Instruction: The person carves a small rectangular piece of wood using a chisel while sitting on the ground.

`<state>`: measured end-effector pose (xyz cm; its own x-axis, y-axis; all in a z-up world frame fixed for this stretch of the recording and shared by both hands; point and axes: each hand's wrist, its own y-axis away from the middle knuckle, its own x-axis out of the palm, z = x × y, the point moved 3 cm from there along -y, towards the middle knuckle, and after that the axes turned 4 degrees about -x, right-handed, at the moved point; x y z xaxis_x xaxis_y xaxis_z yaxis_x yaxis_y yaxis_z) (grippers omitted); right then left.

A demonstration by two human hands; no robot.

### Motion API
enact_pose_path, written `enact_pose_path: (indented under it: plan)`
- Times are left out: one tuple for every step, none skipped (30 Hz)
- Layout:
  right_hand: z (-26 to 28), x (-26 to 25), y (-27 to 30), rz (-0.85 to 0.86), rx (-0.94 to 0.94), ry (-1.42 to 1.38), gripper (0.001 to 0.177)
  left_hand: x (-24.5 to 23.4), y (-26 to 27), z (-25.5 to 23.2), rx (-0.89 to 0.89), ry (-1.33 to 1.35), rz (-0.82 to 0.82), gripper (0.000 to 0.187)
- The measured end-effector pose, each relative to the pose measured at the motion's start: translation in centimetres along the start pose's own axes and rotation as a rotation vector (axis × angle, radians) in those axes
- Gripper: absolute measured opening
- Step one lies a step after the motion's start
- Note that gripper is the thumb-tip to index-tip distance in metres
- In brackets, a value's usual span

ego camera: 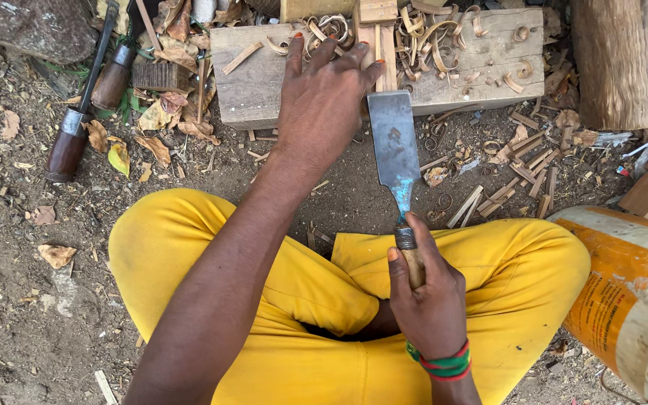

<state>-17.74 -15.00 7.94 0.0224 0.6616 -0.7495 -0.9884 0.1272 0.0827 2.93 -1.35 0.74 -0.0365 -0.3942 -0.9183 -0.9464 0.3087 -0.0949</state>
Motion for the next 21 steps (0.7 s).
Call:
enact_pose_path:
  plan:
    - [0.2, 0.1, -0.1, 0.004, 0.004, 0.001, 0.044, 0.1, 0.1, 0.1, 0.002, -0.013, -0.003, 0.056]
    - [0.5, 0.2, -0.2, 0.008, 0.009, 0.002, 0.044, 0.2, 0.0, 0.0, 0.001, -0.018, -0.004, 0.057]
    - [0.7, 0.4, -0.4, 0.014, 0.010, 0.003, 0.045, 0.4, -0.3, -0.1, -0.003, -0.024, -0.008, 0.057]
    - [0.9, 0.5, -0.6, 0.034, 0.037, 0.016, 0.046, 0.6, -0.4, -0.1, -0.007, -0.031, -0.011, 0.058]
    - [1.0, 0.4, -0.6, 0.056, 0.071, 0.030, 0.047, 0.8, -0.2, -0.1, -0.016, -0.020, -0.013, 0.055]
    - [1.1, 0.5, -0.7, 0.078, 0.104, 0.045, 0.048, 0.9, -0.1, -0.1, -0.024, -0.009, -0.015, 0.052]
    - [1.5, 0.7, -1.2, 0.045, 0.027, 0.025, 0.047, 0.9, -0.3, -0.1, -0.025, 0.001, -0.024, 0.049]
    - [1.9, 1.0, -1.8, 0.012, -0.050, 0.005, 0.046, 0.7, -0.6, -0.2, -0.016, 0.019, -0.040, 0.049]
    - [2.3, 1.2, -2.3, -0.014, -0.127, -0.015, 0.045, 0.5, -0.6, -0.1, -0.012, 0.037, -0.052, 0.050]
    - [2.3, 1.4, -2.8, 0.011, -0.061, -0.005, 0.046, 0.1, -0.6, -0.1, -0.008, 0.055, -0.065, 0.051]
    - [2.3, 1.7, -3.3, 0.035, 0.008, 0.002, 0.048, -0.3, -0.4, -0.2, -0.015, 0.040, -0.064, 0.052]
    - [2.3, 1.8, -3.7, 0.060, 0.076, 0.008, 0.049, -0.7, 0.0, -0.3, -0.023, 0.026, -0.064, 0.053]
    - [2.6, 1.8, -3.9, 0.053, 0.063, 0.014, 0.050, -1.2, 0.4, -0.5, -0.029, 0.013, -0.067, 0.055]
    - [2.8, 1.9, -4.1, 0.046, 0.049, 0.019, 0.051, -1.6, 0.9, -0.9, -0.018, -0.016, -0.034, 0.050]
    - [3.0, 1.9, -4.4, 0.043, 0.034, 0.027, 0.051, -1.8, 1.5, -1.4, -0.011, -0.044, -0.002, 0.045]
    - [3.1, 2.1, -4.7, 0.038, 0.036, 0.015, 0.051, -1.9, 1.6, -1.8, -0.004, -0.071, 0.031, 0.040]
    - [3.1, 2.2, -4.7, 0.039, 0.041, 0.004, 0.050, -1.8, 1.5, -2.0, -0.002, -0.064, 0.032, 0.037]
    - [3.0, 2.4, -4.8, 0.040, 0.046, -0.007, 0.050, -1.6, 1.4, -2.2, -0.001, -0.056, 0.034, 0.035]
    - [3.0, 2.5, -5.0, 0.019, 0.003, -0.020, 0.049, -1.4, 1.2, -2.2, 0.003, -0.053, 0.035, 0.033]
    - [3.0, 2.6, -5.2, -0.002, -0.040, -0.033, 0.049, -1.2, 1.0, -2.1, -0.005, -0.052, 0.029, 0.033]
    - [3.0, 2.7, -5.2, -0.023, -0.081, -0.045, 0.048, -0.9, 0.8, -2.1, -0.013, -0.050, 0.023, 0.034]
